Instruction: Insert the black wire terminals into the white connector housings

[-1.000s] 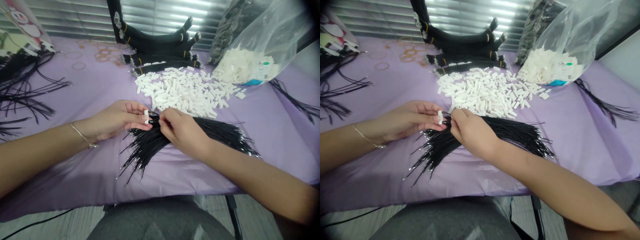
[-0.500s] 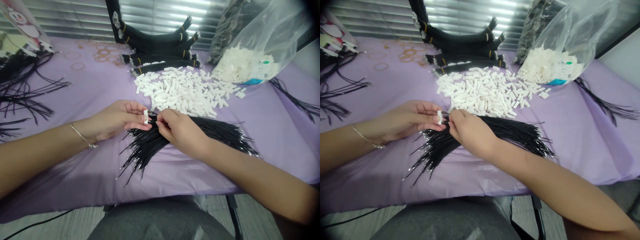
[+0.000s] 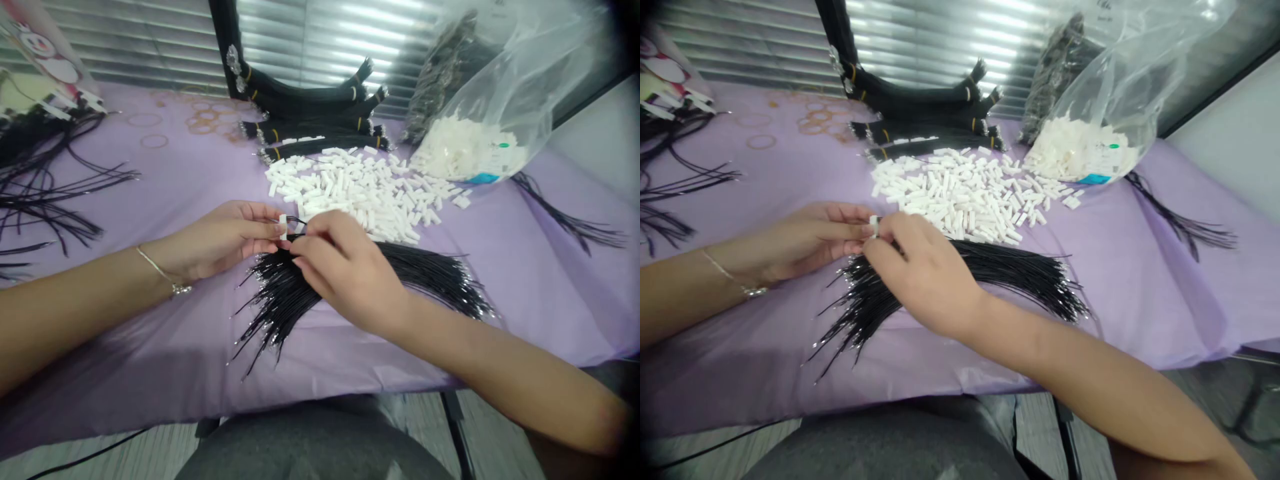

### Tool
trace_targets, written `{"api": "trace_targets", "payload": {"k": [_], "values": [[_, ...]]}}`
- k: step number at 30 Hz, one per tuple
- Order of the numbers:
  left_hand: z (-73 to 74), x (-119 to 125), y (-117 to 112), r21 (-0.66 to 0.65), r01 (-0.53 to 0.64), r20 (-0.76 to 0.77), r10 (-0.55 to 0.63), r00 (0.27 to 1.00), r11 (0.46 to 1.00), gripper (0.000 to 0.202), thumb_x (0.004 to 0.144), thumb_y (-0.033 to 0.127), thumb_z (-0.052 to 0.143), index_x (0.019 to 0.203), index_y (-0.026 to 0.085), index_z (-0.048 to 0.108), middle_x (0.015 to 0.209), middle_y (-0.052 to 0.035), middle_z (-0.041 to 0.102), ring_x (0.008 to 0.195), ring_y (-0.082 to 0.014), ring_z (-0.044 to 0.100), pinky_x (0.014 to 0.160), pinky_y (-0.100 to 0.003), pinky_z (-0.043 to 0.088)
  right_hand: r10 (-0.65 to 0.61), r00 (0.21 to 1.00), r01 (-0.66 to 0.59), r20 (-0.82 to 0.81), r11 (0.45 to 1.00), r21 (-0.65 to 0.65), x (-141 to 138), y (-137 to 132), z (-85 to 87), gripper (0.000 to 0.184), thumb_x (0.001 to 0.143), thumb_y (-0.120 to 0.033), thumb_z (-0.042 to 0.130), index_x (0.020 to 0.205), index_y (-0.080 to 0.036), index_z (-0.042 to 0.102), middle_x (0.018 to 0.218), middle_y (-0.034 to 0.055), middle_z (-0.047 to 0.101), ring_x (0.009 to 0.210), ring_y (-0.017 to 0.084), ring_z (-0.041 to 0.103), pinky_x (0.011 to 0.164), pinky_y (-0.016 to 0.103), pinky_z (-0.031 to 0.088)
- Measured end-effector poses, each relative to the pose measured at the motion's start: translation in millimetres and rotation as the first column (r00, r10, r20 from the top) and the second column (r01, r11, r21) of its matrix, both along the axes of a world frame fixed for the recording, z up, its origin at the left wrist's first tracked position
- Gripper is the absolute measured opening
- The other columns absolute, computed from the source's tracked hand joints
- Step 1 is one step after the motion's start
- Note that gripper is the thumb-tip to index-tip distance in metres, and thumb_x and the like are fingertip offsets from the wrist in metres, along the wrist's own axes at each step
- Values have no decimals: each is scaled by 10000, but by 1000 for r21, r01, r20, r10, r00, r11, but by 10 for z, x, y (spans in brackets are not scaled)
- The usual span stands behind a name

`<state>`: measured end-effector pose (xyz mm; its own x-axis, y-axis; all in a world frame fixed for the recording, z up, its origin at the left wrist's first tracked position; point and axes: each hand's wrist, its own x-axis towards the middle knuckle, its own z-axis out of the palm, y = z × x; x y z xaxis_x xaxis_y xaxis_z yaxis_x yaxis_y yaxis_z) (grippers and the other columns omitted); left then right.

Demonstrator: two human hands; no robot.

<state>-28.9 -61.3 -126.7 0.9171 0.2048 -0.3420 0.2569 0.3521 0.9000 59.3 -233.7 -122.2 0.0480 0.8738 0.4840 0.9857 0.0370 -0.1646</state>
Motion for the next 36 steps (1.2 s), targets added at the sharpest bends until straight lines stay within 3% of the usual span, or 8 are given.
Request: {"api": "trace_targets", "payload": {"k": [3,5,10,19,24,27,31,36], "values": [[-17,-2,23,-18,-12,51,13,999,1000,79,712,101,698,782,131,675,770,-19,672,718,-92,638,677,-154,510,107,994,-101,23,978,-181,-23,67,-12,220,896,-110,396,906,-76,612,898,119,555,848,183,510,772,316,458],[-39,-4,27,-31,-42,71,44,997,999,105,705,98,706,795,139,675,791,-19,679,748,-99,640,722,-179,512,120,992,-105,44,962,-252,-14,141,-36,205,892,-103,403,928,-72,602,920,123,553,843,183,514,760,320,464],[-95,1,41,-57,-90,126,96,987,994,111,699,75,702,788,132,670,760,-17,674,745,-103,636,747,-205,501,116,990,-86,75,943,-322,28,295,-42,194,885,-102,412,902,-87,605,916,109,548,797,176,517,716,312,460],[-118,11,57,-34,-39,157,44,987,999,83,723,79,678,794,113,652,792,-48,675,792,-138,637,774,-253,491,165,978,-199,-125,912,-359,101,355,-3,143,850,-86,486,825,-75,626,906,101,562,829,162,526,783,287,442],[-116,12,65,-38,-26,163,32,986,999,90,723,88,684,804,112,654,805,-49,677,779,-136,633,775,-263,493,175,974,-212,-141,926,-311,97,303,-35,145,867,-99,453,826,-95,592,899,95,542,832,164,490,788,302,427],[-97,10,64,-50,-18,155,25,988,999,76,721,92,686,788,111,657,826,-51,678,790,-135,633,778,-255,500,108,957,-179,-270,951,-254,75,206,-32,117,872,-99,432,847,-114,545,858,69,547,812,149,484,767,290,424],[-66,4,44,-32,-49,106,52,993,998,99,713,75,686,795,124,657,816,-39,683,760,-124,638,743,-223,509,47,862,-127,-505,984,-124,65,72,-18,48,848,-123,492,843,-142,536,811,17,580,753,108,522,717,237,419],[-76,-5,46,6,-34,122,33,992,999,116,720,74,677,819,134,670,799,-25,685,698,-116,643,672,-197,510,119,786,-150,-606,989,0,93,4,-10,57,836,-133,520,815,-141,573,817,19,578,780,99,537,743,232,429]]}}
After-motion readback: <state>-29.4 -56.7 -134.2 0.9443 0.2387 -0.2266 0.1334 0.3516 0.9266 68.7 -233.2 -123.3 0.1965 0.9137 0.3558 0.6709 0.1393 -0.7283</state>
